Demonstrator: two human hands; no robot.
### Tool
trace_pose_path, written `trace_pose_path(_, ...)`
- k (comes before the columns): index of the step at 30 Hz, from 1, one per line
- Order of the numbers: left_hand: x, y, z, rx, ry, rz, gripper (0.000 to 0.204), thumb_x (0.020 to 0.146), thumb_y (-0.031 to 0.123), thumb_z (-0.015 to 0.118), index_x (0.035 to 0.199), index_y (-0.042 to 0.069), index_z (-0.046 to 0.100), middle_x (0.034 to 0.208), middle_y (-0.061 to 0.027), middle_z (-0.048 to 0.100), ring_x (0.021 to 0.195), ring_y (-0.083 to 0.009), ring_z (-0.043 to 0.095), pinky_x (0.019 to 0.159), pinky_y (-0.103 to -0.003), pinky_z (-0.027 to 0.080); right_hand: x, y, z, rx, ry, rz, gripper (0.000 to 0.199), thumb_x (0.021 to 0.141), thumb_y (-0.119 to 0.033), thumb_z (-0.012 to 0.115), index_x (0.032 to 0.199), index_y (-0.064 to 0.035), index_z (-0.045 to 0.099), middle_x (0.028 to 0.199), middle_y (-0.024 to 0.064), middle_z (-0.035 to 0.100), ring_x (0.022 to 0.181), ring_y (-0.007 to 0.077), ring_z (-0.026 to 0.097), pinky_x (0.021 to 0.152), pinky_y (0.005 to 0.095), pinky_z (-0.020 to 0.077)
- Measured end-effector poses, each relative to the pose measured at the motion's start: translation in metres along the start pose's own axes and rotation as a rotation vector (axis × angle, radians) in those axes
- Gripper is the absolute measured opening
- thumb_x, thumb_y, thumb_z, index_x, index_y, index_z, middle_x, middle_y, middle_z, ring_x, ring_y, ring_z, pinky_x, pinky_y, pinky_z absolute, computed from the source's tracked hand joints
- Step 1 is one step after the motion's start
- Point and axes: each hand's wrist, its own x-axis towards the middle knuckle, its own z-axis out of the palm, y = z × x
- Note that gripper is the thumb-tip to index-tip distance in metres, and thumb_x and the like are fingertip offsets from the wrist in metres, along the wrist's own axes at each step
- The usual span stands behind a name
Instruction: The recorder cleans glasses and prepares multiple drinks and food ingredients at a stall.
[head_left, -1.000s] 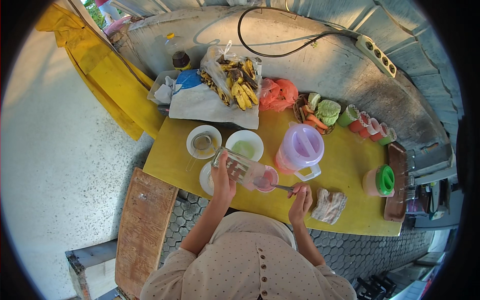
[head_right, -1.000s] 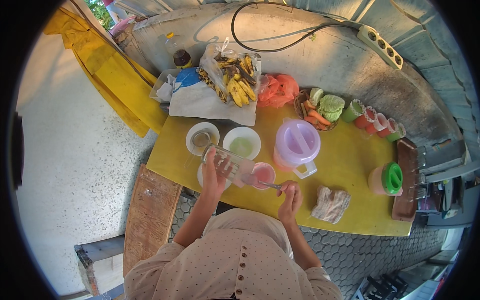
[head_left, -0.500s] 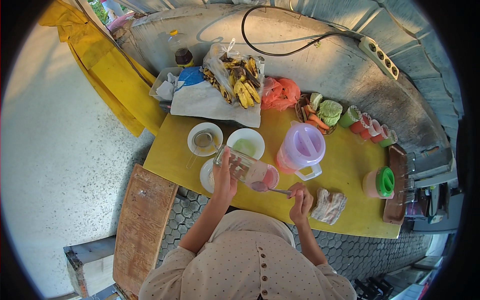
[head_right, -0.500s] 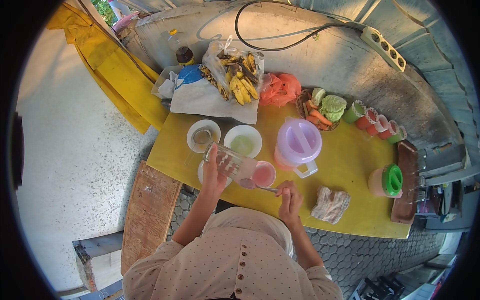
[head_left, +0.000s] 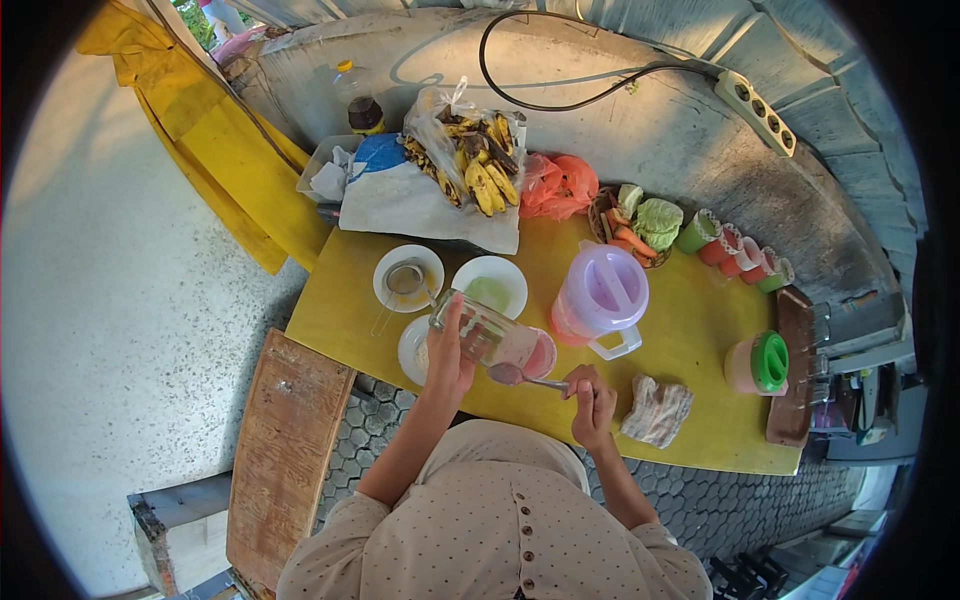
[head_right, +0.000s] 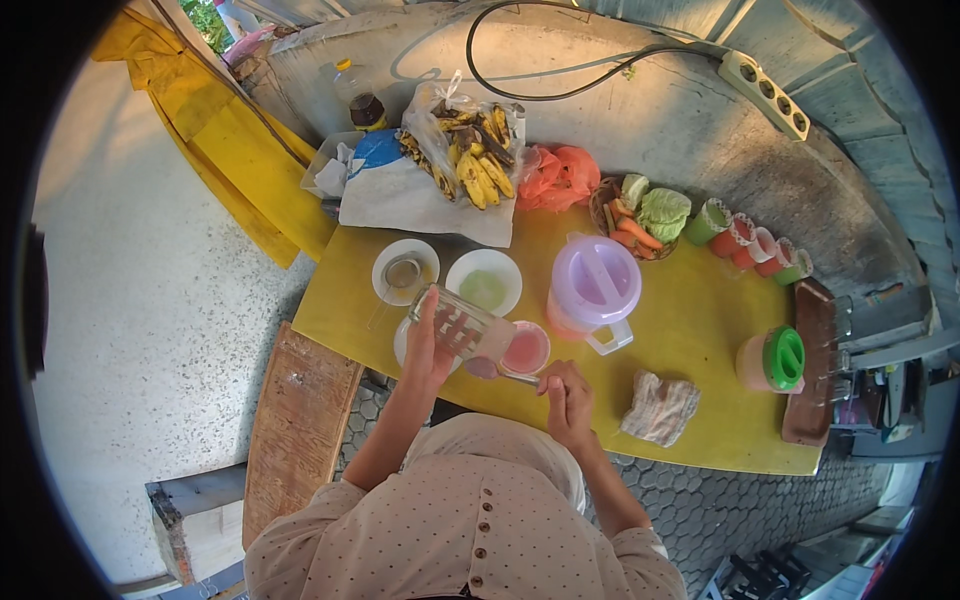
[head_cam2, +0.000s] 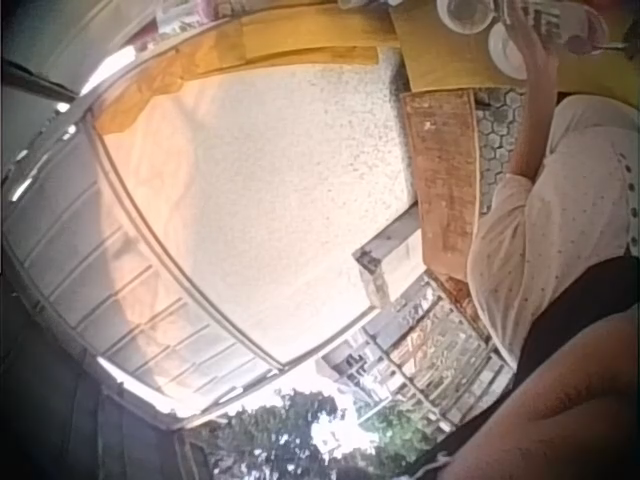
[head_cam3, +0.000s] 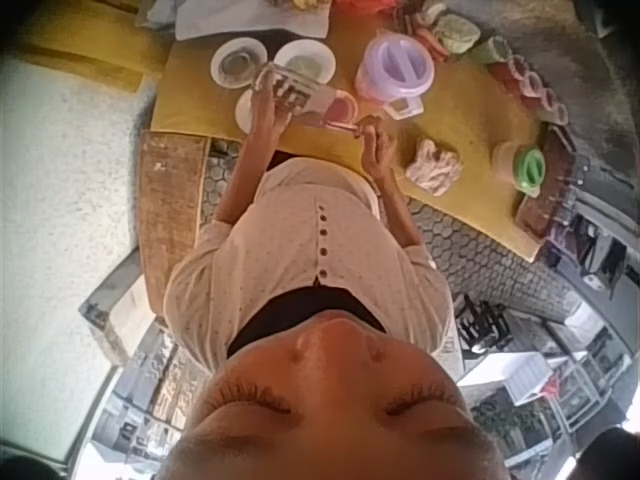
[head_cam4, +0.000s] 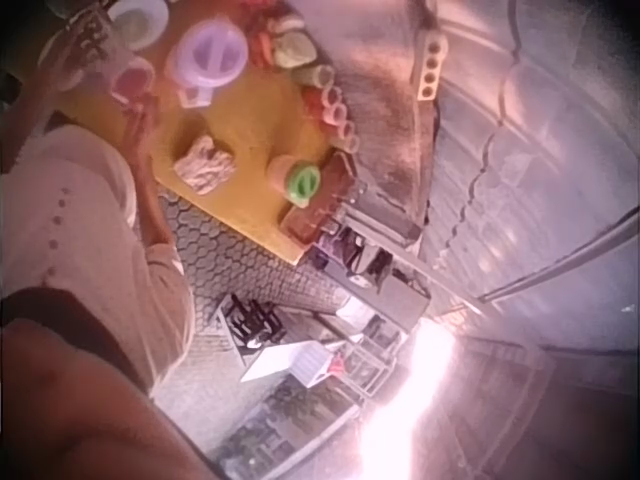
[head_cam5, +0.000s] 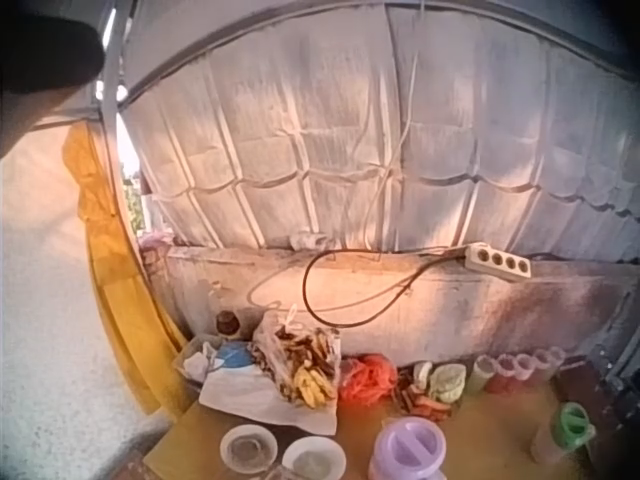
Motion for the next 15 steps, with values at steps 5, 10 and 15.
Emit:
trace_pose_path(5, 0.004, -0.002, -0.007, 0.012, -0.036, 0.016, 0.043, 0.076, 0.039, 0.063, 0.103, 0.010, 0.046, 0.093, -0.0038, 0.044, 0.087, -0.0163, 0.050, 0.066, -0.032, 0.051, 0.015, -0.007, 0.003, 0.214, 0.457, 0.217, 0.028, 0.093, -0.016, 0.032, 0.072, -0.0029, 0.044, 0.065, 0.0046, 0.047, 0.058, 0.0095, 0.043, 0.056, 0.0229, 0.0354)
trace_pose_path(10, 0.000, -0.001, -0.006, 0.040, -0.033, 0.019, 0.042, 0.076, 0.039, 0.063, 0.103, 0.011, 0.047, 0.093, -0.0037, 0.044, 0.087, -0.0159, 0.050, 0.067, -0.032, 0.050, 0.006, -0.008, 0.005, 0.182, 0.116, 0.200, 0.029, 0.093, -0.019, 0.033, 0.072, -0.0030, 0.044, 0.066, 0.0037, 0.046, 0.058, 0.0094, 0.043, 0.056, 0.0227, 0.0356)
trace_pose_path(15, -0.001, -0.001, -0.003, 0.035, -0.064, 0.040, 0.040, 0.077, 0.038, 0.062, 0.103, 0.012, 0.047, 0.093, -0.0028, 0.045, 0.087, -0.0152, 0.050, 0.066, -0.031, 0.050, 0.013, -0.008, 0.007, 0.253, 0.346, 0.252, 0.028, 0.093, -0.019, 0.034, 0.073, -0.0032, 0.044, 0.066, 0.0031, 0.045, 0.060, 0.0088, 0.043, 0.056, 0.0222, 0.0354)
